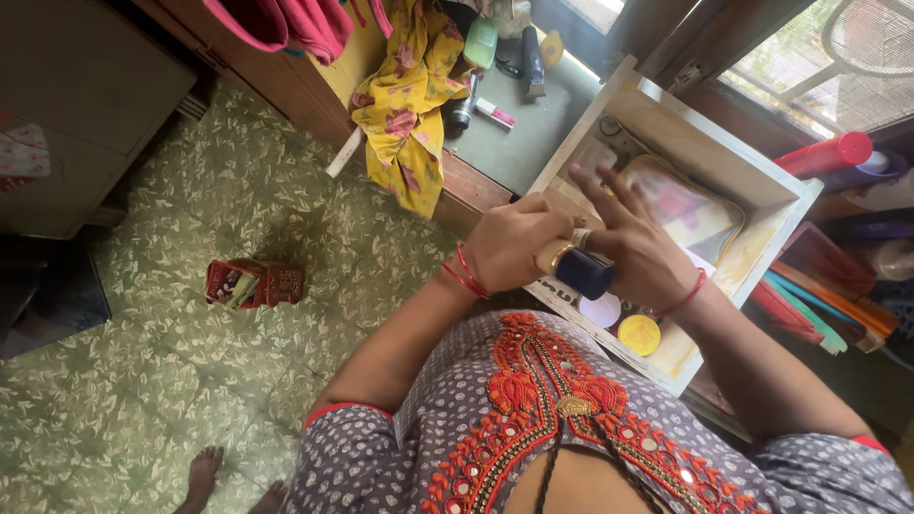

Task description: The person organizes cosmetic items by picking up various bottles, tubes, and containers from a cluttered windowsill and placing them into a small pouch and a wooden crate. The person handles items one at a time, including a yellow container and a white tube, and places them into the crate.

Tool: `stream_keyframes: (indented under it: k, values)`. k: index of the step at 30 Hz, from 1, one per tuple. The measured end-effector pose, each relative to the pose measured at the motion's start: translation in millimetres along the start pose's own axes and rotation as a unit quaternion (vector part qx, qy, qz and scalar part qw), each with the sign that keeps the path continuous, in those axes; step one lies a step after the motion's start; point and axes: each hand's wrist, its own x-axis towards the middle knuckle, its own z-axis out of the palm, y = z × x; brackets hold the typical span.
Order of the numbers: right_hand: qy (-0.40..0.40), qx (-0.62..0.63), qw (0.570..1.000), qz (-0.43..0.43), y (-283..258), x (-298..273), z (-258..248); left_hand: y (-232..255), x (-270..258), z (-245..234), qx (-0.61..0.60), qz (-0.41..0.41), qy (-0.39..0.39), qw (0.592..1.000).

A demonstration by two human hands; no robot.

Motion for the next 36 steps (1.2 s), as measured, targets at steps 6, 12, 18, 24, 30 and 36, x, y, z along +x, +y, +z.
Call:
stream_keyframes:
  k: [6, 12, 18, 24, 30, 36]
  values:
    - [-0.253, 0.020, 0.950, 0.182, 7.2, -11.1, 34.0, -9.0, 1.9, 12.6, 0.053, 0.094, -0.032, 0.994]
    - [-0.144, -0.010, 0.978, 0.150, 14.6, -22.3, 58.4, -16.4, 1.9, 14.9, 0.048, 0.078, -0.050, 0.995]
    - [0.070, 0.206, 0.968, 0.122, 11.2, -12.1, 42.5, -23.2, 11.9, 10.0, -0.015, -0.071, -0.024, 0.997]
    - [0.178, 0.235, 0.949, 0.115, 10.3, 2.6, 33.8, -37.4, 23.3, 9.9, -0.145, -0.026, 0.015, 0.989]
    - [0.160, 0.564, 0.786, 0.193, 40.6, -25.8, 73.2, -60.0, 24.1, 53.4, -0.423, -0.198, 0.086, 0.880]
    - [0.170, 0.616, 0.716, 0.279, 23.8, -73.0, 152.1, -86.4, -9.5, 90.9, -0.401, -0.435, 0.175, 0.787]
